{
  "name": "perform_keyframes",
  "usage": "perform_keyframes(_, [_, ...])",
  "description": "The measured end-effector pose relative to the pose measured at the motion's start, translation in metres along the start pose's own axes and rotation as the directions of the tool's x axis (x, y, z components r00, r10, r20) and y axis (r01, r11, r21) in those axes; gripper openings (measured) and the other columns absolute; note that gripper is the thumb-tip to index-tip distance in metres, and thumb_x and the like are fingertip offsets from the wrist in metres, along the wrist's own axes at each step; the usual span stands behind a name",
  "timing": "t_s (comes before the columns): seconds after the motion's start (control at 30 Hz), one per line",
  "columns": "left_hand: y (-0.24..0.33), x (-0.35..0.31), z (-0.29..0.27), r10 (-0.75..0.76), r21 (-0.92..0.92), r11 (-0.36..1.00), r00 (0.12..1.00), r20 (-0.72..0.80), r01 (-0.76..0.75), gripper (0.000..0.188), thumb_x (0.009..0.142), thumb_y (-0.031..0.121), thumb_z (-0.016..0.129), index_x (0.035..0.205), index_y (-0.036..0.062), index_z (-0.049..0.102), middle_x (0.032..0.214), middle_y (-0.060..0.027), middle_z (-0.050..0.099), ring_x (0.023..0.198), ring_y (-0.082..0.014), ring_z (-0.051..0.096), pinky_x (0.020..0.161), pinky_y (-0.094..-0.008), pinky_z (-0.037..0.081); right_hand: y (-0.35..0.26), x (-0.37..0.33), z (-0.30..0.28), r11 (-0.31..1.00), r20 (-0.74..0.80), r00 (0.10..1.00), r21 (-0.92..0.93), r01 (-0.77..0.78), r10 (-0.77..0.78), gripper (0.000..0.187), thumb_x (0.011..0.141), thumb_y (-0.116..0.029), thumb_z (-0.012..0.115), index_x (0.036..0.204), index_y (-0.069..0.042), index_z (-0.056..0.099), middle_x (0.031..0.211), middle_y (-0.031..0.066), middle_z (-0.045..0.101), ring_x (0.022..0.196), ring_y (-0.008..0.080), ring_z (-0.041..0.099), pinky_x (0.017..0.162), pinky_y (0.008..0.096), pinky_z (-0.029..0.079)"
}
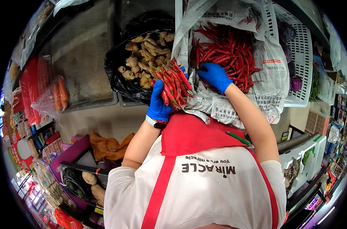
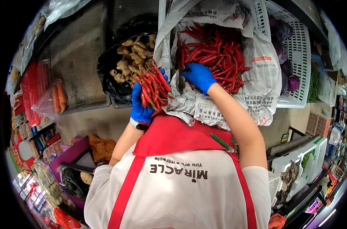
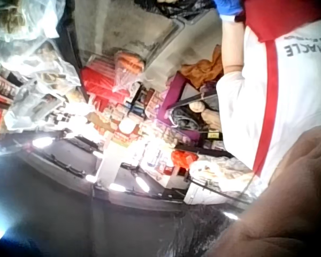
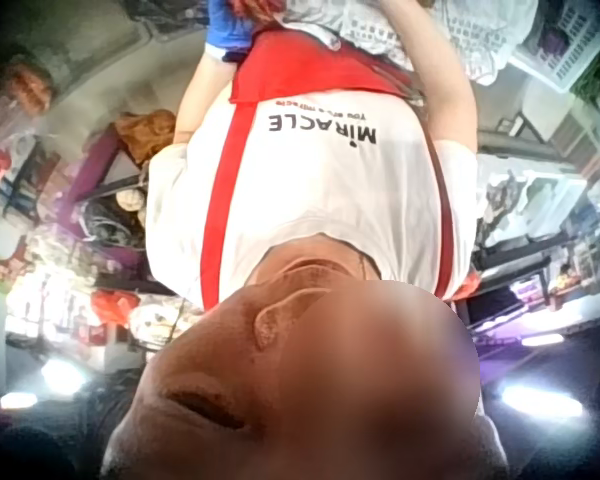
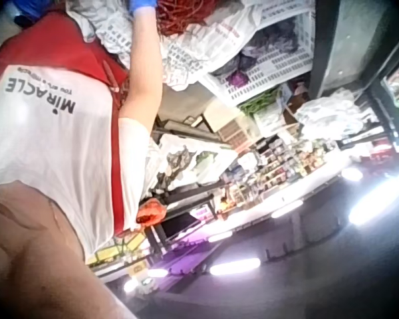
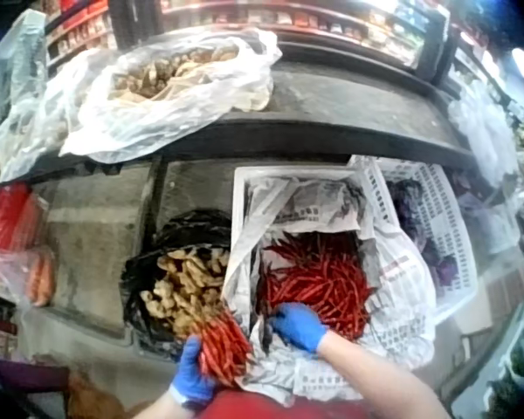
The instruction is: The person sorts red chili peppers from a large sack into a smaller bundle held in their left hand. They wear blue gloves and a red apron while working in a produce area. The person repeatedly reaches into the sack to gather more peppers and adds them to the growing bunch.
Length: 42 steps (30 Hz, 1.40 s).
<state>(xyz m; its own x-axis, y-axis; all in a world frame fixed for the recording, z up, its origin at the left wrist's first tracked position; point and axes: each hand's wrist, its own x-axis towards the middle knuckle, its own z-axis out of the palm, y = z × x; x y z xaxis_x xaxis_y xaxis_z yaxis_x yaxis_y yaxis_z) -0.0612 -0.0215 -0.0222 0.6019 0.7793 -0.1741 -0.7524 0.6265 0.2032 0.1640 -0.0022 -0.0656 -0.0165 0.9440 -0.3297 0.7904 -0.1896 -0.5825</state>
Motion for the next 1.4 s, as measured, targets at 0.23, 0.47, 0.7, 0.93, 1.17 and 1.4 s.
perform_keyframes(0.23, [-0.001,-0.001,-0.002,-0.006,0.040,0.999,0.998,-0.058,0.009,0.079,0.079,0.042,0.059,0.136,0.0023,0.021,0.134,-0.0159,0.034,0.124,-0.0279,0.035,0.105,-0.0403,0.027,-0.009,-0.021,-0.035,0.820,0.169,0.972,0.524,-0.231,0.166,0.025,0.076,-0.022,0.064,0.088,0.000,0.062,0.073,0.0067,0.060,0.063,0.0123,0.054,0.059,0.0256,0.044])
perform_keyframes(0.47, [0.001,-0.003,0.000,-0.019,0.056,0.998,0.994,-0.105,0.025,0.078,0.078,0.042,0.060,0.134,0.0023,0.025,0.132,-0.0166,0.038,0.120,-0.0287,0.040,0.102,-0.0410,0.031,-0.081,-0.049,-0.085,0.517,0.277,0.961,0.824,-0.233,-0.007,0.017,0.079,-0.020,0.061,0.086,-0.004,0.060,0.069,-0.0012,0.055,0.057,0.0039,0.048,0.051,0.0182,0.037])
perform_keyframes(0.7, [0.003,-0.005,-0.003,-0.026,0.055,0.998,0.999,-0.045,0.028,0.070,0.082,0.040,0.057,0.133,0.0023,0.028,0.128,-0.0162,0.041,0.116,-0.0282,0.044,0.100,-0.0406,0.035,-0.122,-0.045,-0.084,0.720,0.213,0.973,0.689,-0.083,-0.091,0.025,0.079,-0.022,0.062,0.089,0.000,0.061,0.074,0.0016,0.059,0.061,0.0069,0.052,0.054,0.0207,0.042])
perform_keyframes(0.93, [0.000,-0.007,-0.019,-0.018,-0.067,0.998,0.999,-0.032,0.016,0.061,0.085,0.035,0.054,0.131,0.0018,0.030,0.125,-0.0160,0.044,0.114,-0.0261,0.047,0.098,-0.0387,0.037,-0.135,-0.052,-0.053,0.827,0.084,0.961,0.533,0.180,-0.263,0.027,0.081,-0.021,0.060,0.094,0.002,0.061,0.075,0.0102,0.063,0.066,0.0126,0.057,0.062,0.0266,0.046])
perform_keyframes(1.17, [0.001,-0.003,-0.004,-0.016,-0.010,1.000,0.998,-0.068,0.015,0.074,0.080,0.043,0.057,0.134,0.0032,0.026,0.131,-0.0162,0.038,0.120,-0.0283,0.040,0.102,-0.0401,0.032,-0.114,-0.054,-0.090,0.636,0.123,0.991,0.769,-0.061,-0.053,0.021,0.085,-0.019,0.056,0.098,-0.004,0.063,0.076,0.0011,0.060,0.062,0.0029,0.050,0.049,0.0174,0.039])
perform_keyframes(1.4, [0.002,-0.003,0.001,0.016,0.043,0.999,0.998,-0.065,-0.013,0.077,0.081,0.043,0.057,0.135,0.0025,0.022,0.135,-0.0166,0.033,0.123,-0.0286,0.036,0.104,-0.0404,0.030,-0.023,-0.039,-0.054,0.984,0.083,0.993,0.162,0.068,-0.082,0.021,0.079,-0.022,0.059,0.092,-0.007,0.063,0.085,0.0096,0.064,0.073,0.0219,0.060,0.067,0.0321,0.047])
